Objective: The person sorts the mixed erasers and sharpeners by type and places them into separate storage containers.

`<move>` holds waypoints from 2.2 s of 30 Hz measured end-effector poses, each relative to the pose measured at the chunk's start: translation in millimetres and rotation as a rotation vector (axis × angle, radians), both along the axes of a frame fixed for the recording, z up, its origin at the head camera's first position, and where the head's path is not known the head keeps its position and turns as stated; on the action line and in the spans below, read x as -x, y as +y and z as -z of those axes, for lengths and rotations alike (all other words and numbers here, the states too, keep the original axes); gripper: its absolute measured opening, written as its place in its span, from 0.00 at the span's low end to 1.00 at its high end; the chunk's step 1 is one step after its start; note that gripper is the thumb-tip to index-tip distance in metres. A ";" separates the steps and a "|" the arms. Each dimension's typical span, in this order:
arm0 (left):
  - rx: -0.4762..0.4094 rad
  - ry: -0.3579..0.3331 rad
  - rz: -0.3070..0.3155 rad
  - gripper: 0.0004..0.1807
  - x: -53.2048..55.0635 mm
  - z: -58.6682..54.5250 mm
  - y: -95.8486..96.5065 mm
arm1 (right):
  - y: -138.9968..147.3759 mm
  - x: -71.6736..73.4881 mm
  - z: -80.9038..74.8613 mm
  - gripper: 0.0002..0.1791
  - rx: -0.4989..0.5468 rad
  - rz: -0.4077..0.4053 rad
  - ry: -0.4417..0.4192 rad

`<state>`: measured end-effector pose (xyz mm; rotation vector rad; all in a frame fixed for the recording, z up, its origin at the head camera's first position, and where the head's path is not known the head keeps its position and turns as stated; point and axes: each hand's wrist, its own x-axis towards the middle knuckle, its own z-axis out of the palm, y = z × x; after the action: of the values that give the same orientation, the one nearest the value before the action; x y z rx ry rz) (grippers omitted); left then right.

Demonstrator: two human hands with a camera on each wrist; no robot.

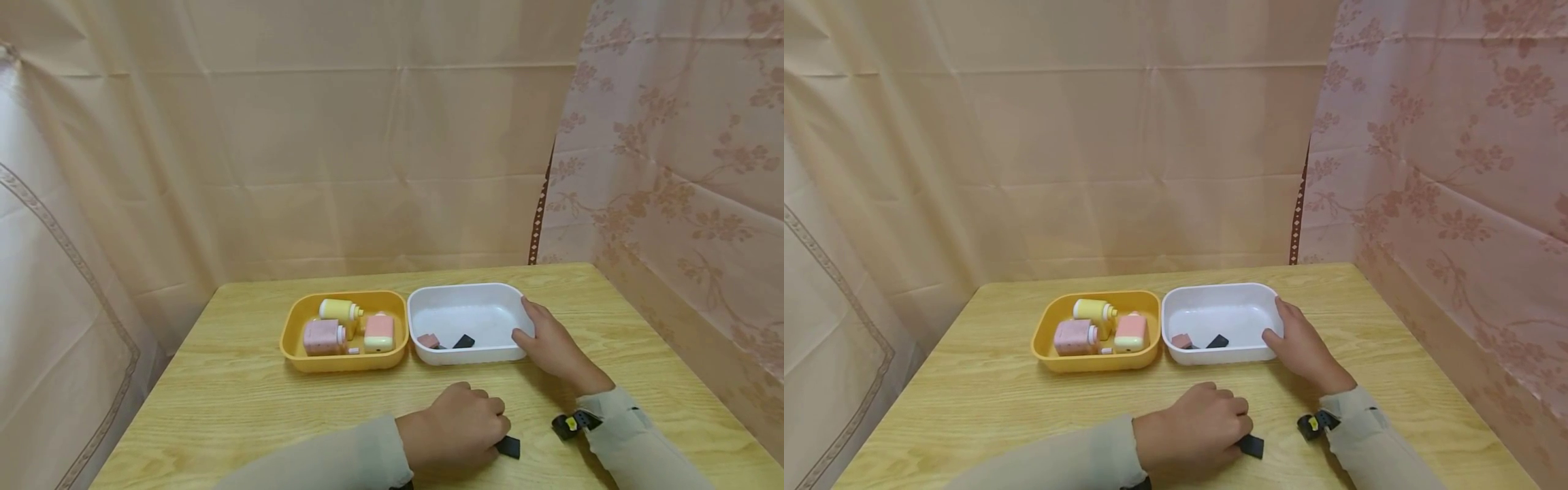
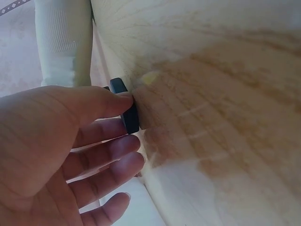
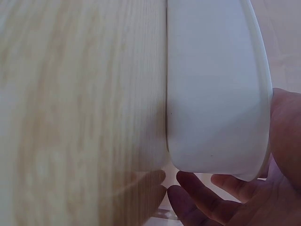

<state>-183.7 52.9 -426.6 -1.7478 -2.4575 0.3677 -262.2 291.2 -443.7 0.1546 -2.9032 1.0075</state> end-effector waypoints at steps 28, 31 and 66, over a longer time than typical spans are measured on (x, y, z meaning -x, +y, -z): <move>-0.105 0.083 -0.106 0.10 35.1 -17.7 -13.7 | 2.1 2.9 1.7 0.44 0.012 -0.002 -0.013; -0.124 0.087 -0.113 0.11 39.7 -18.2 -14.9 | 1.9 3.3 2.1 0.44 0.011 -0.002 -0.015; -0.378 0.077 -0.352 0.14 98.8 -35.9 -38.9 | 0.8 0.7 0.0 0.44 0.005 -0.010 -0.004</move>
<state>-282.5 14.0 -390.7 -1.1393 -2.5642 -0.0087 -263.0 292.0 -443.7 0.1669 -2.9064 1.0178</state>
